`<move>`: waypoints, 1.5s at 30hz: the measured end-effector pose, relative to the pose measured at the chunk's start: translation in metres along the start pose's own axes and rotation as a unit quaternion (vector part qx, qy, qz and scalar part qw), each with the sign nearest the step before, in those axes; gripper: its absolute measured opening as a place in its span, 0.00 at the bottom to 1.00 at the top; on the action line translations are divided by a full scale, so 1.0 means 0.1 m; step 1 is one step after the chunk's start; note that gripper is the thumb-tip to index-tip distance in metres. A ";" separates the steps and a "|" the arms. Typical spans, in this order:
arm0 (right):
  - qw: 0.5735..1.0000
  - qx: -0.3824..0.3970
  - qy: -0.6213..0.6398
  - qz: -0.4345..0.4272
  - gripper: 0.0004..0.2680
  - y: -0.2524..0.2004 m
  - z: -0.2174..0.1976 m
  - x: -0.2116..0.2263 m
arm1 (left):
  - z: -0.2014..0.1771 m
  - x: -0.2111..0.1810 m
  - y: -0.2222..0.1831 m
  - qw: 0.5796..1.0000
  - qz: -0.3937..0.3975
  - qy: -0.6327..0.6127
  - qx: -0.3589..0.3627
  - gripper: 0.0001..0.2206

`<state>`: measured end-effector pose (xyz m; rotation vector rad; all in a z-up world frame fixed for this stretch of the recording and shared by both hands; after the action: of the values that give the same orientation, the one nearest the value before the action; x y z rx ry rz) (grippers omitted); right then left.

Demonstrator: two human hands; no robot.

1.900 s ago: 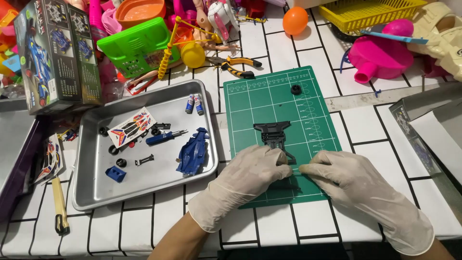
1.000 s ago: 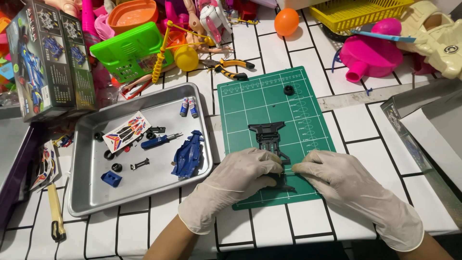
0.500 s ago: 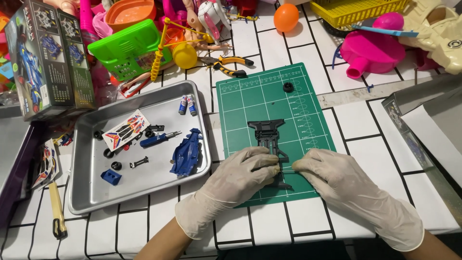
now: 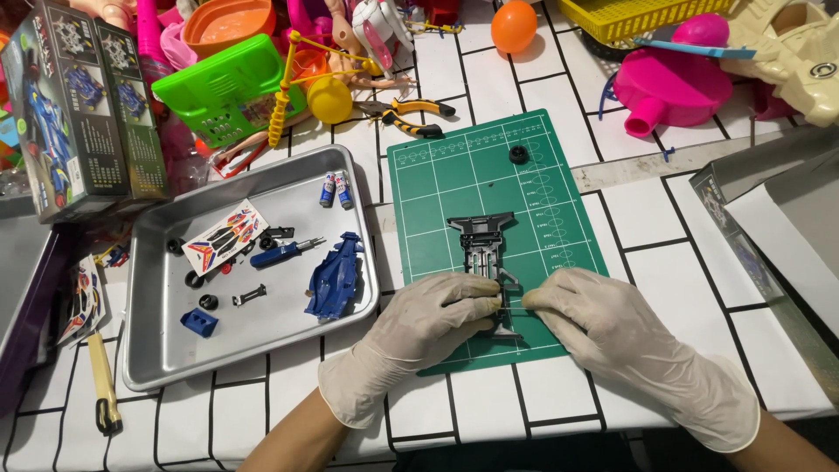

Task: Assembling a mini 4WD toy car chassis by installing the motor, gears, and axles on a cutting mat.

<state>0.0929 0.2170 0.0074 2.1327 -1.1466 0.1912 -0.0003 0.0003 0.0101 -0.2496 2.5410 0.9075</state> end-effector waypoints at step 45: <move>0.999 -0.012 -0.015 0.047 0.07 0.11 0.13 0.00 | 0.19 0.10 -0.19 0.991 -0.034 0.060 -0.111 0.06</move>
<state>0.0819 0.2048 0.0027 2.0683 -1.2622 0.1871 0.0029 -0.0025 -0.0181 -0.4682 2.5200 1.1807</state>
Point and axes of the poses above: each hand's wrist, its own y-axis towards the middle knuckle, its own z-axis out of the palm, x = y × z, the point moved 2 cm from there along y, towards the middle knuckle, and after that the axes turned 7 degrees about -z, right-handed, at the moved point
